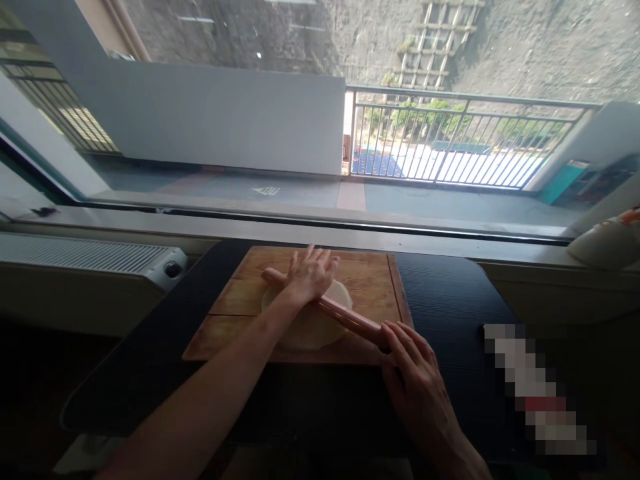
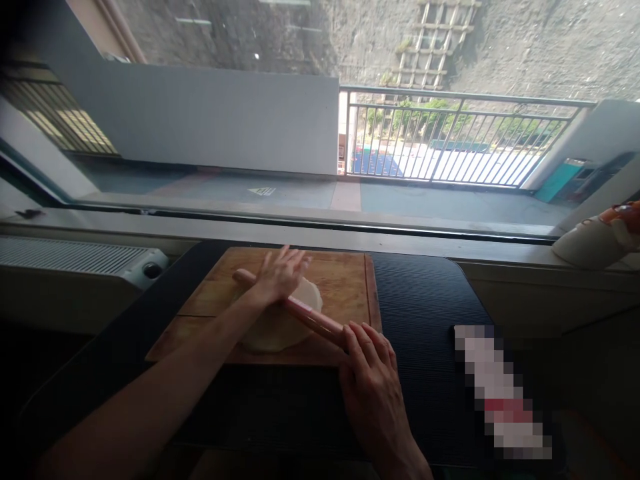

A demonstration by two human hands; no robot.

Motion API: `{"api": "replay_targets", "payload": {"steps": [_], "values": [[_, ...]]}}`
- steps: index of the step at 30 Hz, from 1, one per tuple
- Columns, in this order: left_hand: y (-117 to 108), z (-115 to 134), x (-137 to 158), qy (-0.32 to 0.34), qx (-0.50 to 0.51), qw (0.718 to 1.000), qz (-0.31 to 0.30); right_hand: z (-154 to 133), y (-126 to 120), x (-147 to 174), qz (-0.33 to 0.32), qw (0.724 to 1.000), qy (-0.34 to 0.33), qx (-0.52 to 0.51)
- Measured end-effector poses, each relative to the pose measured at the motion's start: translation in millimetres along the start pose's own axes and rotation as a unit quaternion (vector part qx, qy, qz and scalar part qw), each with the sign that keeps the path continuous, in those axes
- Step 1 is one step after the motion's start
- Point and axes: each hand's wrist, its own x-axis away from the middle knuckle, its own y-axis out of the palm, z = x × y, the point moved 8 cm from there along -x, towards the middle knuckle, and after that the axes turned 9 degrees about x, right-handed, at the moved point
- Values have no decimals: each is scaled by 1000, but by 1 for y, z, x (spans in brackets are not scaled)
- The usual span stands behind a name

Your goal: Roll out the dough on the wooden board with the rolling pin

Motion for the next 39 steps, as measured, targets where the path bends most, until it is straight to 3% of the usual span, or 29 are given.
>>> {"api": "replay_targets", "payload": {"steps": [4, 7, 10, 13, 16, 19, 22, 28, 31, 34, 36, 39], "values": [[-22, -20, 87, 42, -54, 997, 28, -8, 2, 14, -12, 999, -41, -14], [-29, -28, 123, 52, -67, 996, 24, -10, 7, 21, -33, 997, -72, -18], [-26, -26, 105, 41, -67, 996, 30, -1, 6, 22, -25, 998, -49, -22], [-11, -17, 42, 14, -37, 999, 21, 9, -1, 18, 3, 1000, -9, -21], [11, -9, -26, -40, 4, 998, -41, 9, -9, 16, 12, 1000, 7, -9], [15, 3, -58, -43, 7, 998, -41, 5, -15, 19, 14, 1000, 8, 1], [4, 7, -40, -15, 8, 1000, -11, 5, -16, 23, 21, 1000, 6, 2], [-24, -15, 88, 41, -43, 997, 43, 0, -11, 4, 29, 999, -7, -29], [-28, -23, 128, 43, -60, 996, 48, -20, -6, -17, 8, 998, -43, -43], [-24, -23, 116, 37, -62, 996, 51, -34, 6, -41, -40, 996, -66, -41], [-20, -18, 80, 25, -54, 997, 57, -30, 16, -63, -57, 997, -53, -24], [-8, -14, 11, -33, -6, 999, 34, -3, 30, -106, -52, 998, 21, 35]]}}
